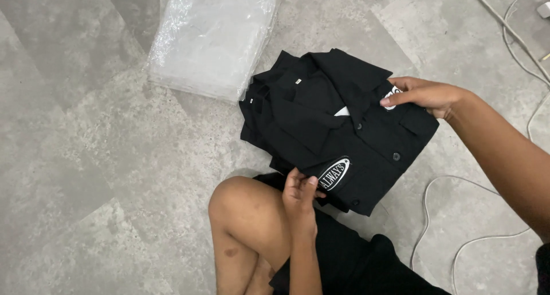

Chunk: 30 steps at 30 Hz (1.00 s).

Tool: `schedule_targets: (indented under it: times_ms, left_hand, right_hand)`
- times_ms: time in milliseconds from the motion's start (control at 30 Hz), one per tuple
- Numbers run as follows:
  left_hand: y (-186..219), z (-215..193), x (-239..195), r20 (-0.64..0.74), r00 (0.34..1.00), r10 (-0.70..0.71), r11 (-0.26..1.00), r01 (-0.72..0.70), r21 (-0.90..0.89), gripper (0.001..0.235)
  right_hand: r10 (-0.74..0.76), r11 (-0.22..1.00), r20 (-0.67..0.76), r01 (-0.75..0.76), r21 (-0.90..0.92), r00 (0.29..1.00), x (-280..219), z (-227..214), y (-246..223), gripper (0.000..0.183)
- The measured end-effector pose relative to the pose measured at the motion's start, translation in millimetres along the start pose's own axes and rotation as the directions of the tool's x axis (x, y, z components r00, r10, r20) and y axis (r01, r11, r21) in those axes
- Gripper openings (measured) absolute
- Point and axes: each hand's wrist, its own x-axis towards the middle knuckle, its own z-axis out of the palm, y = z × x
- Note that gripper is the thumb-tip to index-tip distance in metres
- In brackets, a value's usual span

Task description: The person sits on the floor and folds black polo shirts, then places each folded shirt into a clear plastic bag. The person repeats this process for multiple shirts, stacking the packaged items to the left.

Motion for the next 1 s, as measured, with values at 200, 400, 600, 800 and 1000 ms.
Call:
schedule_targets:
  times_ms: [200, 400, 600, 800, 1000]
  left_hand:
    - [14, 31, -37, 0.176, 0.970, 0.169, 0.984, -0.176, 0.027, 0.063]
    - [17, 48, -28, -0.049, 0.980, -0.191, 0.980, 0.188, -0.064, 0.057]
    - [54, 35, -29, -0.112, 0.993, 0.021, 0.993, -0.007, 0.122, 0.051]
    - [93, -38, -23, -0.414, 0.889, 0.198, 0.980, -0.174, 0.097, 0.043]
    - [106, -161, -53, -0.664, 0.620, 0.418, 0.875, -0.472, 0.111, 0.060]
  right_hand:
    - [0.226, 0.974, 0.047, -0.225, -0.036, 0.973, 5, -1, 17, 0.036]
    - [0.196, 0.975, -0.058, -0.201, -0.096, 0.979, -16, 19, -4, 0.037]
    - [-0.037, 0.992, -0.027, 0.034, -0.119, 0.999, -21, 35, -14, 0.029]
    - [-0.521, 0.847, 0.133, 0.530, -0.040, 0.843, 17, 121, -34, 0.047]
    - [-0.607, 0.671, 0.542, 0.741, -0.041, 0.580, 33, 284, -51, 0.045]
